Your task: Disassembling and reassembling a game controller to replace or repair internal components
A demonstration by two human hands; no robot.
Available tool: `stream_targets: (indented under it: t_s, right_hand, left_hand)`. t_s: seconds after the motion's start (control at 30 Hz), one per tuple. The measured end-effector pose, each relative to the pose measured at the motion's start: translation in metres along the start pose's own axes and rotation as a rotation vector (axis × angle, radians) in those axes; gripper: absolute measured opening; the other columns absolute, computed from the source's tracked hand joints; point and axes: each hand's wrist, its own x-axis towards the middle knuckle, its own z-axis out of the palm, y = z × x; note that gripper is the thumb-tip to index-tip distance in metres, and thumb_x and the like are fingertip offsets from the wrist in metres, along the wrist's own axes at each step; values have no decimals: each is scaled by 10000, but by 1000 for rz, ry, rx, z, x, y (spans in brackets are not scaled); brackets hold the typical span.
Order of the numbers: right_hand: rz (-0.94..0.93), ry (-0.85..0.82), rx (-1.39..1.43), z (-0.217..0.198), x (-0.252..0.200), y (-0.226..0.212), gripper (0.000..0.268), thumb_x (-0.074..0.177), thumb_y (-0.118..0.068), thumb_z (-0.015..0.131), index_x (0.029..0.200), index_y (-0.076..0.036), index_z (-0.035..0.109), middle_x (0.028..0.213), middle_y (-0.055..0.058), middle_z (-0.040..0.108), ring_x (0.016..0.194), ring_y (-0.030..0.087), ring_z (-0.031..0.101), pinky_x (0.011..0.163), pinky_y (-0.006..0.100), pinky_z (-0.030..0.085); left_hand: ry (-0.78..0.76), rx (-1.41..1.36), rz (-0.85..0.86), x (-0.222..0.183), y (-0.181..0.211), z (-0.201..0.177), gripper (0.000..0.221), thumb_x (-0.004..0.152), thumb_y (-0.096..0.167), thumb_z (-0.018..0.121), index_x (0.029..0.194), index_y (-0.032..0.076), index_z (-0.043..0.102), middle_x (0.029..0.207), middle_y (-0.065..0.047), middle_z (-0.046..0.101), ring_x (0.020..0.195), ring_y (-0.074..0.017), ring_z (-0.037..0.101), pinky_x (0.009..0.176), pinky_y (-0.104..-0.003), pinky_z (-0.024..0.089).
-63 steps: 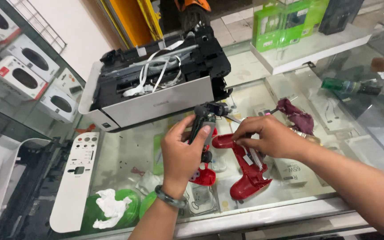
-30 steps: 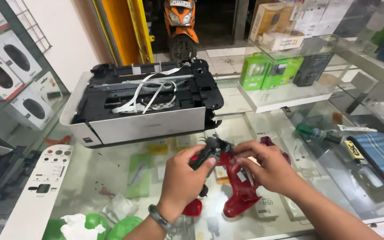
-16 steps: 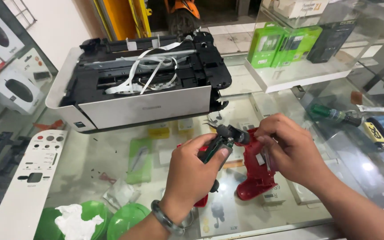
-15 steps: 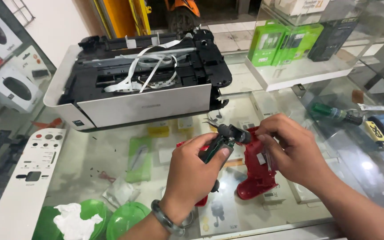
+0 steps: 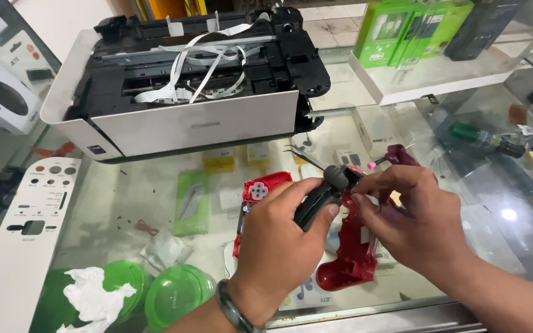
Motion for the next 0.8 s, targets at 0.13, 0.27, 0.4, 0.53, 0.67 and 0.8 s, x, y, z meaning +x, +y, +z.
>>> stream_targets:
  t_s: [0.13,0.27,0.4,0.53,0.67,0.8]
  right_hand:
    - [-54,15,26,4,-5,3,384,854,-198,817,1096,-152,522,991,-93,758,814,73,736,669,265,529]
    - [22,22,16,5,-6,-5,421,820,-219,825,1102,-141,522,993,-89,768,740,85,715,642,278,511]
    - [-3,67,289,9,-6,-10,434,839,-25,766,1065,-41,396,974,87,759,783,91,705,528,175,489]
    - [29,75,98,6,-5,-13,432,823,-99,777,1035,-116,401,947,-65,773,531,65,543,555,246,404]
    - [17,97,97,7,-6,-13,438,844,-88,778,1017,-107,376,937,-59,765,527,52,545,524,227,377]
    - [-62,117,53,7,-7,-13,439,842,-71,779,989,-98,366,928,-45,756,561,81,568,534,251,407]
  left_hand:
    - [-11,33,8,-2,5,-2,304,853,268,717,1129,141,722,933,-44,748,817,-277,719,700,-407,550]
    - [-5,66,46,-5,9,-2,305,863,228,701,1157,150,706,958,-31,743,824,-289,717,674,-433,545]
    - [20,87,52,-8,12,0,336,847,222,709,1177,160,709,1044,-26,768,874,-293,739,699,-447,563]
    - [2,82,37,-9,13,0,349,843,215,714,1187,153,710,1055,-29,767,873,-303,743,694,-470,562]
    - [0,72,31,-9,13,0,344,856,222,708,1193,152,703,1054,-36,763,882,-303,740,703,-465,561]
    - [6,62,63,-9,13,0,342,866,203,698,1197,117,702,1076,-53,763,926,-290,743,742,-447,568]
